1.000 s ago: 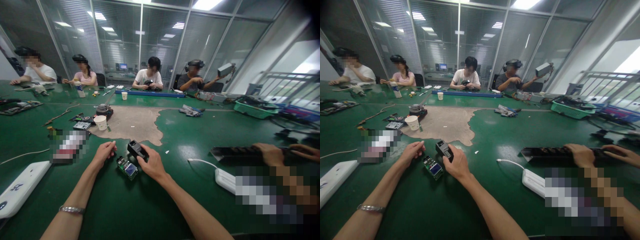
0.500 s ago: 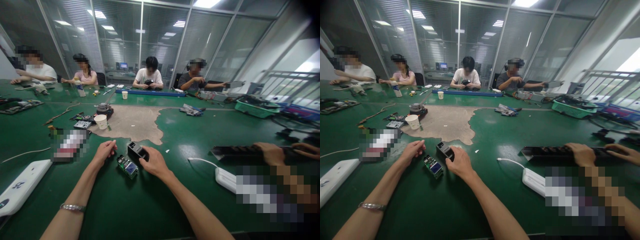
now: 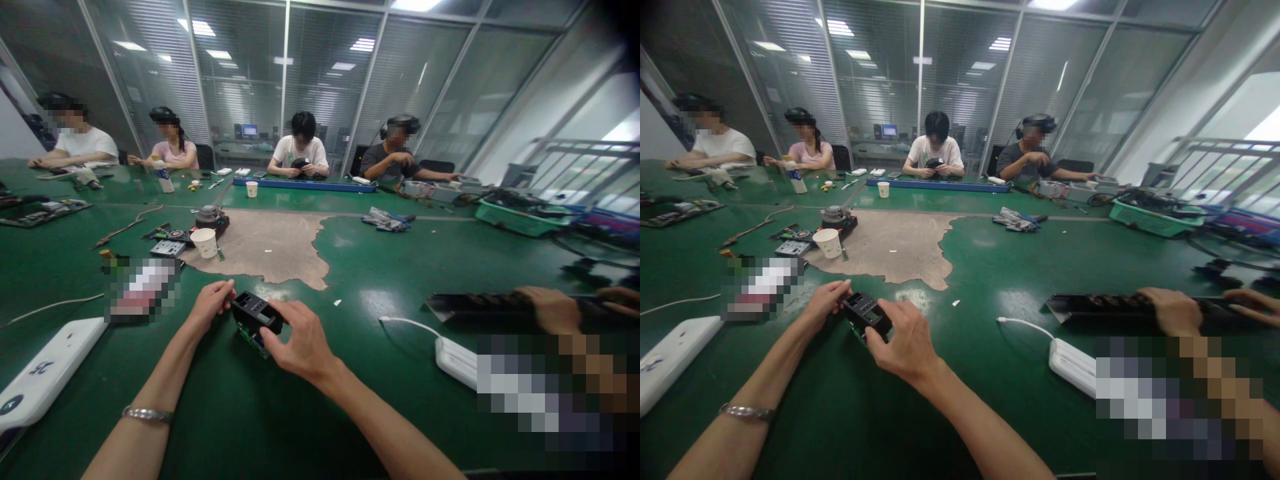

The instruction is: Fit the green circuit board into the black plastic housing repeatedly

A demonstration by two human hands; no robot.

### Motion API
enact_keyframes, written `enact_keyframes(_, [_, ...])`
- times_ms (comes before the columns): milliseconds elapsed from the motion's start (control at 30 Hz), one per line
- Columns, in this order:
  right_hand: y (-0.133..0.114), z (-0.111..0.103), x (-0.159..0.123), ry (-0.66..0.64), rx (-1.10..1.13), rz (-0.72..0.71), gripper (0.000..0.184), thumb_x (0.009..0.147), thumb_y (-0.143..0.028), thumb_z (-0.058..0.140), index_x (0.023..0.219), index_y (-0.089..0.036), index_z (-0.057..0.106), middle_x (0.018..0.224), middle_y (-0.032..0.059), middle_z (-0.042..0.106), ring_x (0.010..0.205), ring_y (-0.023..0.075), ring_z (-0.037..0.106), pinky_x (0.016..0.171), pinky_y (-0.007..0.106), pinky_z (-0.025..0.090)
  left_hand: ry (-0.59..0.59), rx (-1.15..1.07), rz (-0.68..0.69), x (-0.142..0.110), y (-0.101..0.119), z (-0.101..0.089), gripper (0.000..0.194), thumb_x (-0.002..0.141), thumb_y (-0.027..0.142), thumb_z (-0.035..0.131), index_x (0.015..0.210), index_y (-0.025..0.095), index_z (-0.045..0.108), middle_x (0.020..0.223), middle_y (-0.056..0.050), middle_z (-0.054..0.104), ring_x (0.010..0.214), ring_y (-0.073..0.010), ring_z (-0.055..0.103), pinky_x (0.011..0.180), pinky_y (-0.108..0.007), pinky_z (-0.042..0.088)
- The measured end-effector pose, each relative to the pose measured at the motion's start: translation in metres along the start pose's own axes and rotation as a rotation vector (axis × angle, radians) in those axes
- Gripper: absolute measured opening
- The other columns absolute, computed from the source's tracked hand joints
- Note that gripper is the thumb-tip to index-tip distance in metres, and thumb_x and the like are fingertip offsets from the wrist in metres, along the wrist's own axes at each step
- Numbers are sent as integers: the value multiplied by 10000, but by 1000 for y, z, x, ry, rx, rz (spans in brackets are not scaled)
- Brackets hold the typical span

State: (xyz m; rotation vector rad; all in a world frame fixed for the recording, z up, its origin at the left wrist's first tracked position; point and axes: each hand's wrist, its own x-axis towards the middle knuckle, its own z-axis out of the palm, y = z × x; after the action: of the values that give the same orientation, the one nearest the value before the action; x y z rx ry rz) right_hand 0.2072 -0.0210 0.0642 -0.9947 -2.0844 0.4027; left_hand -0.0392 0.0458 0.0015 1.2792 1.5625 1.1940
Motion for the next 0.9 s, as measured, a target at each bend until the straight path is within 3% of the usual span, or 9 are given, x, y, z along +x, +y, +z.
enact_keyframes(333, [-11,1,-10,-171,-132,-9,594,745,-382,644,1288,-205,481,1071,103,593,969,263,550,857,416,478,8,-12,-11,2,-1,0,455,758,612,557,684,167,617,635,-18,629,433,-87,479,375,-188,280])
enact_keyframes(533, [-1,7,-9,-125,-125,34,634,768,-497,630,1296,-177,485,1118,125,590,1029,283,553,895,440,470,-5,-23,-2,-1,1,0,463,761,620,557,696,164,611,632,-14,612,445,-90,481,380,-187,286])
enact_keyframes(700, [8,19,-14,-145,-78,24,774,727,-533,663,1363,-160,429,1234,155,574,1112,315,546,939,472,452,-10,-30,1,0,1,0,456,759,617,560,698,168,609,650,-10,615,454,-89,483,379,-184,283])
enact_keyframes(900, [6,32,-21,-177,8,11,664,780,-342,612,1376,-125,416,1232,150,599,1085,278,584,946,430,471,-18,-34,-8,3,-3,-1,450,767,611,565,703,169,612,662,-7,608,463,-89,482,375,-180,287])
